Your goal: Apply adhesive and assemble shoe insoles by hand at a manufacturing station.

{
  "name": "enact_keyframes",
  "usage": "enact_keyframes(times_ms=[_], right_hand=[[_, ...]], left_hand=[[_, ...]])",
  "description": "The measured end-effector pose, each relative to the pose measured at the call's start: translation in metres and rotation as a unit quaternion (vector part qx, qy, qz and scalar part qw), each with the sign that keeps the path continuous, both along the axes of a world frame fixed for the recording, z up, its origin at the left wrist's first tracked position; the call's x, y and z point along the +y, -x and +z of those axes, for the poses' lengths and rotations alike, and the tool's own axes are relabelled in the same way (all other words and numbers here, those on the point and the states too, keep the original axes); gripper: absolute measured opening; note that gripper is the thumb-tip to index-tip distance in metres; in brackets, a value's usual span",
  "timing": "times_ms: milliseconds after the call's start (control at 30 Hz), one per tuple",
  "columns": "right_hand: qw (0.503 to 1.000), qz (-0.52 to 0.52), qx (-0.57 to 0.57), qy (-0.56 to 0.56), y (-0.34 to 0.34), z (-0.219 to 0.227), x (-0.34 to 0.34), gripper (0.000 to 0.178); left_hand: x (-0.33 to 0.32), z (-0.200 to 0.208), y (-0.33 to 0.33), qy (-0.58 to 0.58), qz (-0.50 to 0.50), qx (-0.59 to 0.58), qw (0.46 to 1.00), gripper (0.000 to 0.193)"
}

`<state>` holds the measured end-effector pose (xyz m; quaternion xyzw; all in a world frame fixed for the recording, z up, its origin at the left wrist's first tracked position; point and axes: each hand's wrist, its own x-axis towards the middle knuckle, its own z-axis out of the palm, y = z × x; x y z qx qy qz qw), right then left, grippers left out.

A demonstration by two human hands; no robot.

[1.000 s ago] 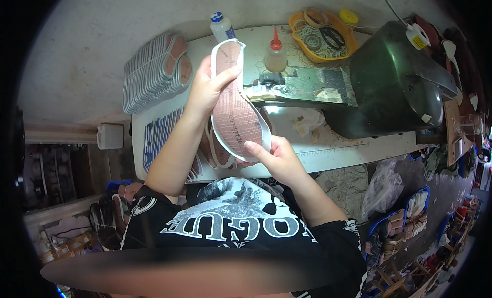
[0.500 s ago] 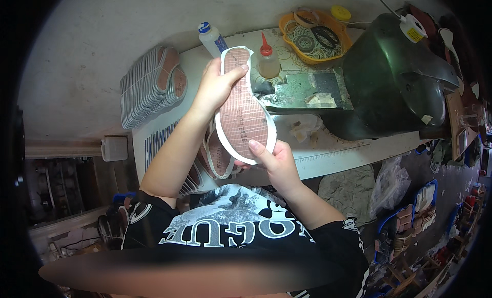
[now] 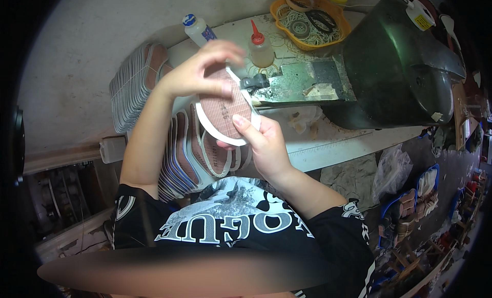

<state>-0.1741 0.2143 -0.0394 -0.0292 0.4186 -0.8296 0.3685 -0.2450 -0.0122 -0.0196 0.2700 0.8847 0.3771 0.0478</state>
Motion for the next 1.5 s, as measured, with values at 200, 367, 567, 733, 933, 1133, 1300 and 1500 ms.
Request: enact_keyframes(times_ms=[200,367,567,733,933,1133,1300,1500], right_hand=[[1.0,-0.006,-0.001,-0.013,0.005,0.002,-0.005,0.029],[1.0,0.002,-0.016,-0.012,-0.002,0.001,-0.013,0.029],[0.999,0.008,-0.043,0.0,0.005,0.003,-0.013,0.032],[0.999,0.028,-0.032,-0.007,0.012,0.001,-0.012,0.038],[0.997,0.021,-0.07,-0.02,0.013,0.009,-0.01,0.032],[0.999,0.041,-0.009,-0.029,0.017,0.002,-0.002,0.029],[0.967,0.149,0.127,-0.166,0.0,0.0,0.016,0.025],[0.978,0.058,0.163,-0.116,0.008,-0.006,0.023,0.031]], left_hand=[[0.005,0.028,0.003,0.14,0.042,-0.182,0.972,0.05],[0.002,0.035,0.007,0.122,0.023,-0.22,0.968,0.047],[-0.006,0.022,-0.011,0.005,0.07,-0.264,0.962,0.04],[-0.008,0.016,-0.028,-0.004,0.128,-0.265,0.956,0.04],[0.003,0.017,-0.052,-0.016,0.213,-0.265,0.94,0.047],[0.018,0.025,-0.061,-0.048,0.235,-0.387,0.89,0.052],[0.037,0.028,-0.072,-0.089,0.292,-0.436,0.847,0.063],[0.041,0.028,-0.08,-0.127,0.258,-0.461,0.84,0.057]])
